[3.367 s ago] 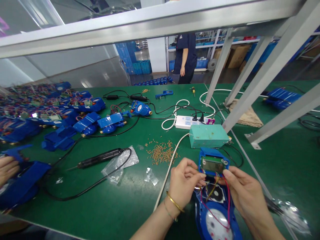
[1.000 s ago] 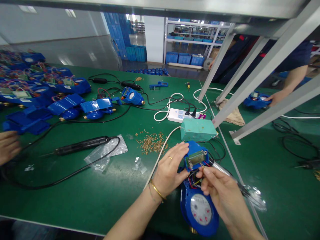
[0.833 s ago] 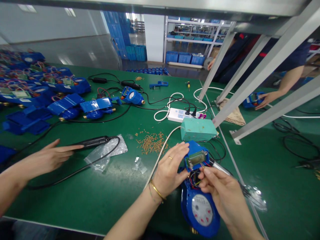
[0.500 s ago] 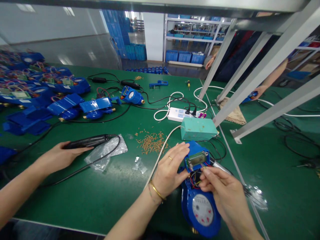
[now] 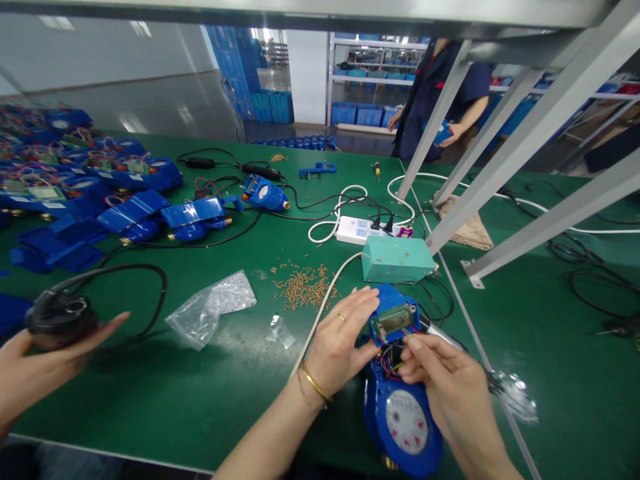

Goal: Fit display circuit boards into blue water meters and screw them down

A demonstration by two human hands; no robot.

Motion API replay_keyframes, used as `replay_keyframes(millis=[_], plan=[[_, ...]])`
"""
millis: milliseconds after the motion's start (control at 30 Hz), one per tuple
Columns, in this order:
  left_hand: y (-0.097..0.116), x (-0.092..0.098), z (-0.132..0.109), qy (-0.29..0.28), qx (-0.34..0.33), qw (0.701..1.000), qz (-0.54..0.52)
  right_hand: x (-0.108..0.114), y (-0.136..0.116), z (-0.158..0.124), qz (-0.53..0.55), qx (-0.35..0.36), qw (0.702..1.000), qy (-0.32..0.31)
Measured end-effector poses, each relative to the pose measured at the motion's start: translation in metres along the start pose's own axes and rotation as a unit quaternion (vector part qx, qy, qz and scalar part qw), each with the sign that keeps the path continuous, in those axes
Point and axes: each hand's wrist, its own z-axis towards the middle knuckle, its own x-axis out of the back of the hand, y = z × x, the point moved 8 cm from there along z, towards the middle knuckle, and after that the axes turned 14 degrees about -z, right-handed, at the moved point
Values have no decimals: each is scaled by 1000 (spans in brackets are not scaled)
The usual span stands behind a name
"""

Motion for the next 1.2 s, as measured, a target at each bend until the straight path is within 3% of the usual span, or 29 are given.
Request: replay_keyframes(millis=[800, 1200], plan=[[-7, 1, -5, 21, 39, 999, -13, 5, 6, -1, -83, 45, 996, -8], [-4, 1, -3, 18, 28, 999, 7, -2, 4, 0, 30, -25, 999, 5]])
